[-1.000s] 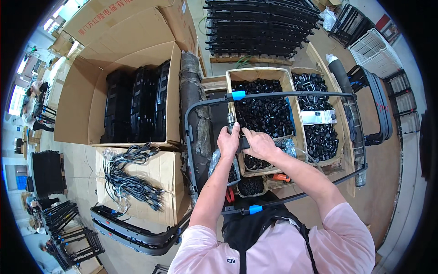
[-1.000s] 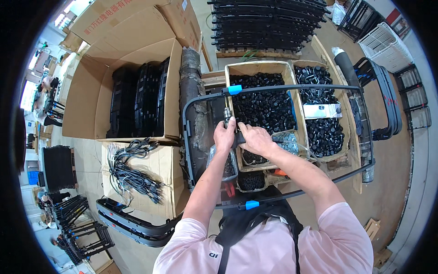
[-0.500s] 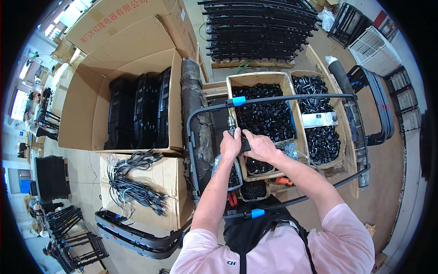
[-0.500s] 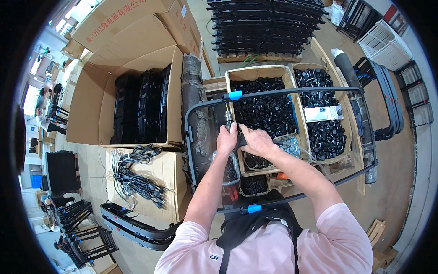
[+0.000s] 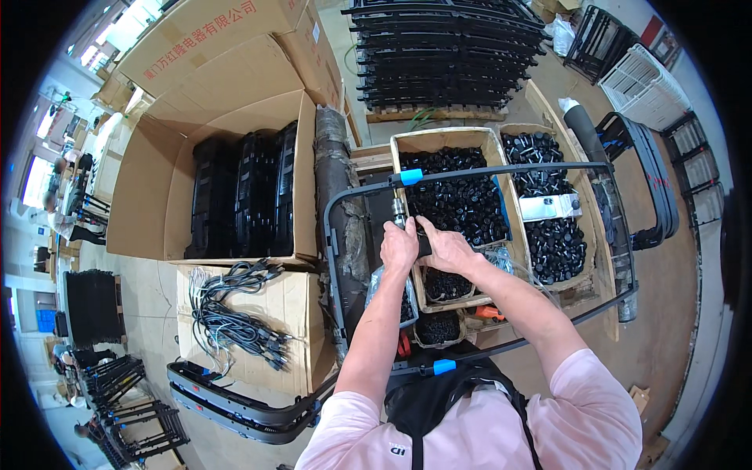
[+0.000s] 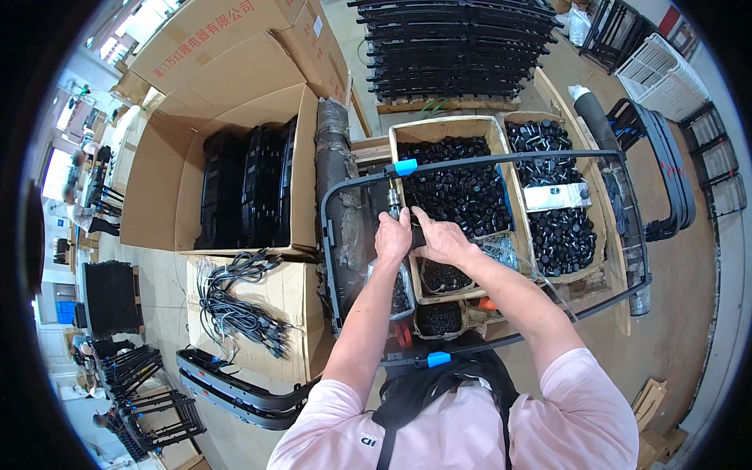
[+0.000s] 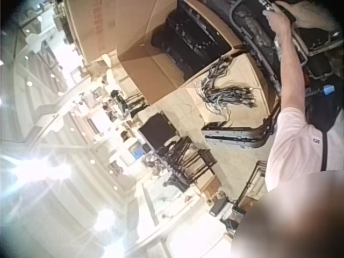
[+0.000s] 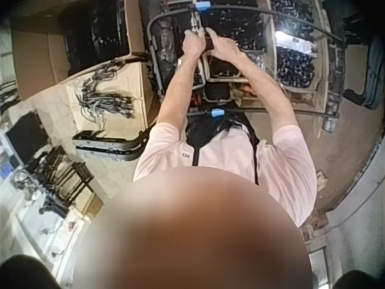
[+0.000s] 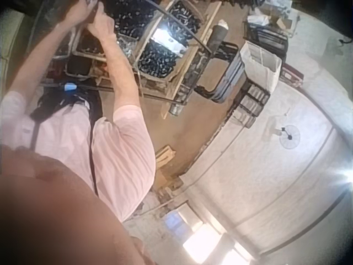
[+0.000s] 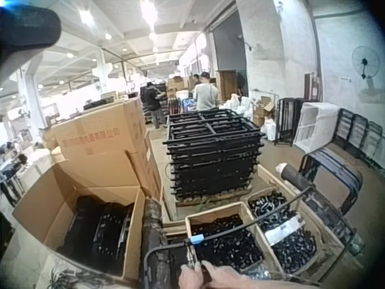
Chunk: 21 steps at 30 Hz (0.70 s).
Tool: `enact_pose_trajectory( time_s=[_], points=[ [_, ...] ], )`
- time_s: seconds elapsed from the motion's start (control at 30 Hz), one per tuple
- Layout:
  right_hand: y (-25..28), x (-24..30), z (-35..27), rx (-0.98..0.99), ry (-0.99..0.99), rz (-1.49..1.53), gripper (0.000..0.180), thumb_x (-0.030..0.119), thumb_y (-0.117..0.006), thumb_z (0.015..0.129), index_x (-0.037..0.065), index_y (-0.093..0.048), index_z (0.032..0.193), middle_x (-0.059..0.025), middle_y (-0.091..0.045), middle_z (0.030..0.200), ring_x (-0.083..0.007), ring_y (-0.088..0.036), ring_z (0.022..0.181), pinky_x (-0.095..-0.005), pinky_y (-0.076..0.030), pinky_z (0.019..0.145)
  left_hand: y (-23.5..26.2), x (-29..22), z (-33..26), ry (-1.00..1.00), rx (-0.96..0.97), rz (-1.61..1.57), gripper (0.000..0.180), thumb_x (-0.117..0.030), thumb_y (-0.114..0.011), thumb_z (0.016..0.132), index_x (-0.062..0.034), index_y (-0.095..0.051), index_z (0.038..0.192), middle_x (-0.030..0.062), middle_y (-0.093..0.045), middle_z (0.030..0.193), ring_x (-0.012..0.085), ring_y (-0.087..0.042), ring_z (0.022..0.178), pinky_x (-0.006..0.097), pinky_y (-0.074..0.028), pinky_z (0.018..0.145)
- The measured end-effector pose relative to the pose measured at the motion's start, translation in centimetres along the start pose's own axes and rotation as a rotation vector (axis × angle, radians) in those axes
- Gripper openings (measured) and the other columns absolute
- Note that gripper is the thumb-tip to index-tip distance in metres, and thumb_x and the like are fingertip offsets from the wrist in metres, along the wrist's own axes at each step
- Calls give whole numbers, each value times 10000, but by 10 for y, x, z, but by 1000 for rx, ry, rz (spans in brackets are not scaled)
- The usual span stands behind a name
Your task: Assembling plastic housing and wiring onto a metal frame using a power screwdriver.
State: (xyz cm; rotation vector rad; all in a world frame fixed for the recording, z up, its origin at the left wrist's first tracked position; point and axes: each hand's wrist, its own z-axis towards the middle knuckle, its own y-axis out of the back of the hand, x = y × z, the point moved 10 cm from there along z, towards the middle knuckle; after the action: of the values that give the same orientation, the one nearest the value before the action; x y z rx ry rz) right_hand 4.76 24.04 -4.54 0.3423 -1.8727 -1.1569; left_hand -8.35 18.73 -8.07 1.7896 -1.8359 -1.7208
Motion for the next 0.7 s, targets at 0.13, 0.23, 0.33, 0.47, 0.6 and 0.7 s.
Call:
enact_pose_trajectory(
  time_s=[0.13,0.23,0.33,0.47,0.6,0.7],
  points=[
    [-8,-1,3,22,44,-6,787,316,-855,797,23,-478,1423,-246,-647,1295,-449,-660,1153,-508,-546,984,-1,-1,3,5,17,-20,664,-570,-550,1034,67,-523,1219,381,-689,1167,533,-667,1142,584,-515,996],
    [-4,7,2,-103,157,67,644,261,-844,800,33,-533,1315,-194,-560,1390,-431,-616,1212,-519,-522,1011,-2,-1,4,4,20,-18,667,-577,-553,1029,62,-521,1219,375,-694,1160,532,-669,1138,581,-517,993],
    [-10,5,-2,-81,75,75,606,232,-852,779,32,-558,1270,-170,-520,1445,-430,-605,1227,-525,-516,1015,-5,2,2,-4,31,-23,679,-589,-551,1024,58,-513,1225,376,-695,1160,533,-669,1139,578,-519,991],
    [-11,6,-4,-54,32,63,599,222,-850,777,35,-571,1273,-176,-533,1434,-437,-606,1226,-530,-515,1019,-2,7,0,3,-5,-24,684,-593,-599,994,60,-523,1184,346,-716,1122,511,-694,1095,571,-537,951],
    [-11,7,-8,-67,51,84,608,221,-847,780,38,-570,1289,-176,-537,1429,-436,-610,1222,-531,-516,1020,-1,14,-6,56,-48,-52,797,-679,-656,924,34,-521,1254,344,-712,1157,498,-687,1135,556,-532,982],
    [-16,4,-10,-45,38,81,619,221,-846,780,37,-565,1301,-175,-540,1424,-436,-614,1216,-528,-515,1021,3,16,-11,52,-98,-111,791,-666,-720,883,28,-556,1226,315,-712,1168,487,-686,1131,547,-532,977]
  ],
)
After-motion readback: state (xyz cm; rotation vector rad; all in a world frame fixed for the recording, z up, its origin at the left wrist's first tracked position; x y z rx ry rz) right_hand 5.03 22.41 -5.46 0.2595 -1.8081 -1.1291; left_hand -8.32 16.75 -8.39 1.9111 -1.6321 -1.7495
